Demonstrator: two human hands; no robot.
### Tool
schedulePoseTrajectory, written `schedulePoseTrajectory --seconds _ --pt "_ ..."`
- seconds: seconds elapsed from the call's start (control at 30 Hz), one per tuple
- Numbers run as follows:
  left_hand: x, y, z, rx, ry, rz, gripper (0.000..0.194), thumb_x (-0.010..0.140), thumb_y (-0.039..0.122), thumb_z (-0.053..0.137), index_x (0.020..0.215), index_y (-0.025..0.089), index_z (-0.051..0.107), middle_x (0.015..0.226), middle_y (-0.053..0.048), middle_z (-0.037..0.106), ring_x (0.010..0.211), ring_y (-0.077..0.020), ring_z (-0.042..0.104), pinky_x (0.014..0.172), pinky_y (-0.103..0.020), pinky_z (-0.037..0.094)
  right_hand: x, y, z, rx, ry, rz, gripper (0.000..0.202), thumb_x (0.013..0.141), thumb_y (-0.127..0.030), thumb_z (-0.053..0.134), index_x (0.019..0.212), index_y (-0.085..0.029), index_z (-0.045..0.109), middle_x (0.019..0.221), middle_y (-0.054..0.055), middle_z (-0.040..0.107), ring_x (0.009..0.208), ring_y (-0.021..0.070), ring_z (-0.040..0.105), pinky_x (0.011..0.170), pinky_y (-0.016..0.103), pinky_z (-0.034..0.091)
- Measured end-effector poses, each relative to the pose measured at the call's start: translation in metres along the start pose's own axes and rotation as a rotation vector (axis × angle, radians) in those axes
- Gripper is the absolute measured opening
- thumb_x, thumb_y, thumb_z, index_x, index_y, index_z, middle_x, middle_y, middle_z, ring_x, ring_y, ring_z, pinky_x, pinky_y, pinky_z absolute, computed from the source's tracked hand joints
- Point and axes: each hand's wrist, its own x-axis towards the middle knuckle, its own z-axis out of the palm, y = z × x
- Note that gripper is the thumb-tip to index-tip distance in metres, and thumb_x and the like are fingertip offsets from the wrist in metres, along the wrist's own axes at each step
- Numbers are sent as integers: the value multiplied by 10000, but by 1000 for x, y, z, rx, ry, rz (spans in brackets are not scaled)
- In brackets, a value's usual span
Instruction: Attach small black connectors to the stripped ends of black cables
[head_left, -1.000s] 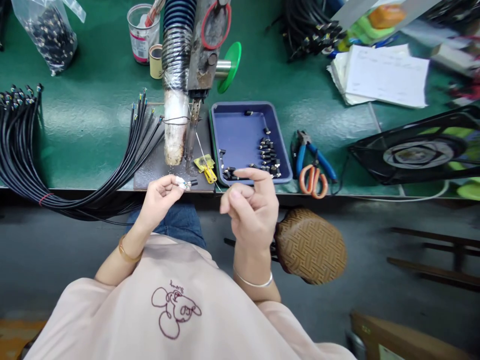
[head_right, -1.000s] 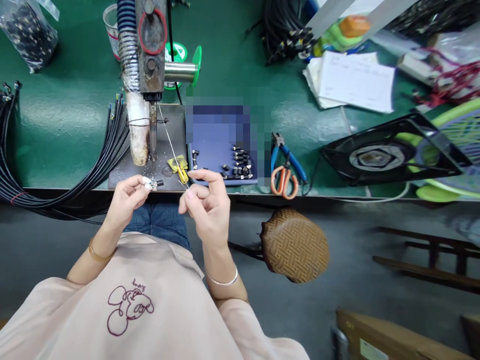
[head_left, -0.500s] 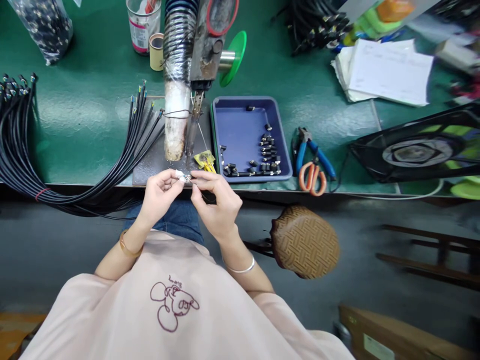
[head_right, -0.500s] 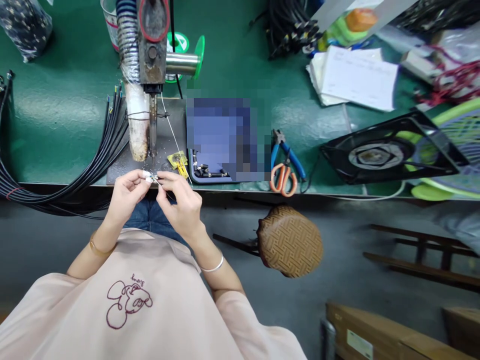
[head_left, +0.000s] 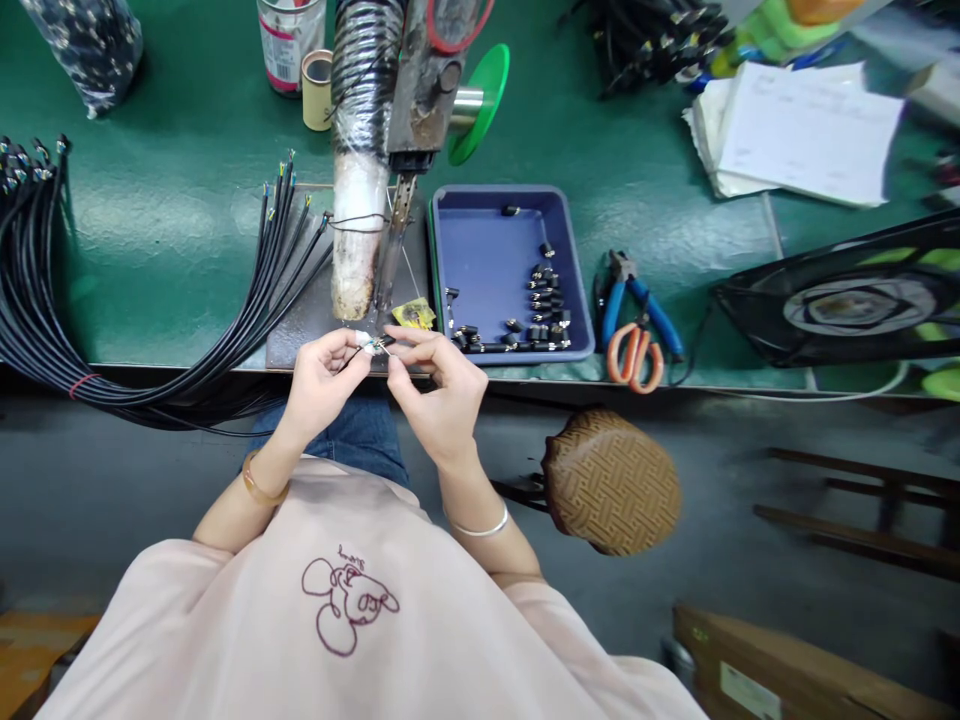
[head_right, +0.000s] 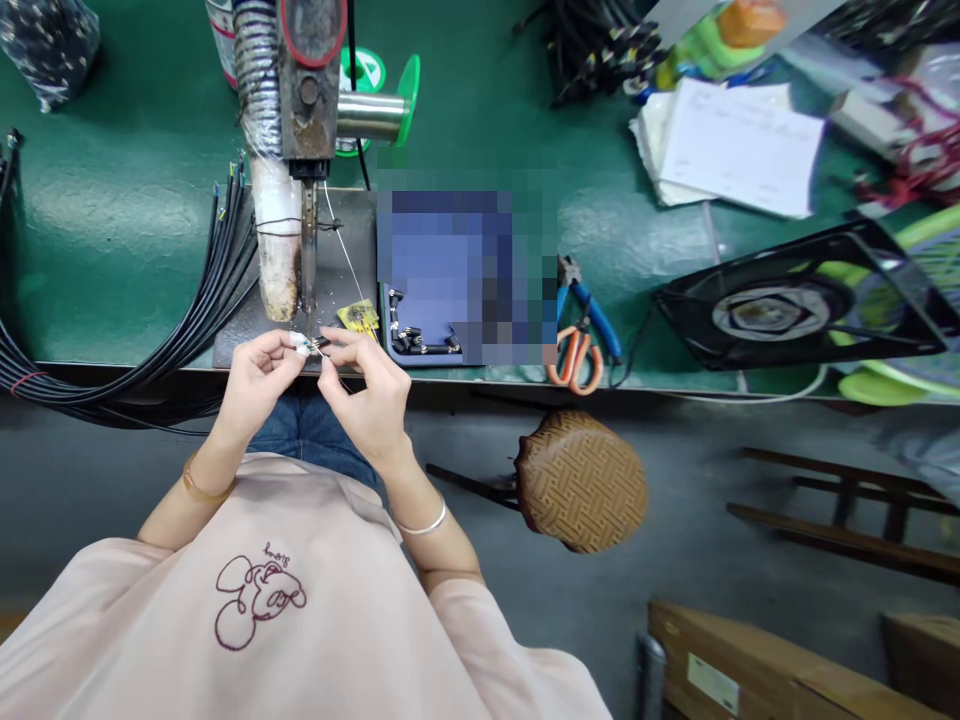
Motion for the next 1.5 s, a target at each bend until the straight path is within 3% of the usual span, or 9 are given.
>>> schedulePoseTrajectory --seconds 0.37,0.57,0.87,1.13,1.27,1.37,1.43,1.5 --pt "4 2 2 -8 39 24 203 719 314 761 745 160 631 608 44 594 509 -57 472 502 -182 381 8 -6 0 31 9 60 121 837 -155 643 750 -221 592 1058 64 783 845 175 767 714 295 645" --pt "4 4 3 -27 28 2 232 718 342 766 721 171 610 536 82 467 474 -50 404 490 -192 361 8 -9 -1 10 -3 48 120 843 -153 634 754 -223 595 1067 54 777 856 185 768 712 314 654" --pt "1 1 1 -35 -5 -28 198 722 341 732 718 172 628 538 83 406 469 -48 326 461 -197 303 4 -7 -5 -71 -8 -71 154 852 -114 620 763 -231 573 1009 64 777 906 198 761 761 335 641" --pt "-5 5 0 -4 -76 -5 253 761 360 749 698 169 595 522 82 419 450 -36 312 432 -186 273 0 -8 -4 -11 63 -51 115 885 -152 643 800 -229 629 937 32 778 867 172 755 708 283 635" --pt "-11 7 -2 -2 -106 0 250 758 353 771 749 160 612 515 70 522 417 -33 413 413 -160 345 0 -7 -5 134 102 66 97 871 -175 679 798 -220 633 889 16 769 796 146 752 661 235 631" --pt "-14 5 -6 -23 -124 -13 304 763 403 786 772 152 615 538 40 602 407 -48 501 416 -159 413 0 -4 -5 256 57 153 108 859 -184 692 781 -209 621 877 8 749 719 132 745 649 238 639" --pt "-14 3 -9 -49 -138 -4 334 776 436 783 784 148 614 548 28 623 400 -55 523 416 -163 434 -1 -4 -5 256 21 133 118 853 -169 695 769 -209 623 877 6 738 724 131 740 654 247 639" --pt "-13 1 -11 -75 -139 5 347 777 444 790 787 148 609 553 27 625 397 -55 525 416 -163 443 -3 -4 -4 173 21 23 131 847 -141 698 759 -217 636 866 4 736 765 138 732 677 262 635"
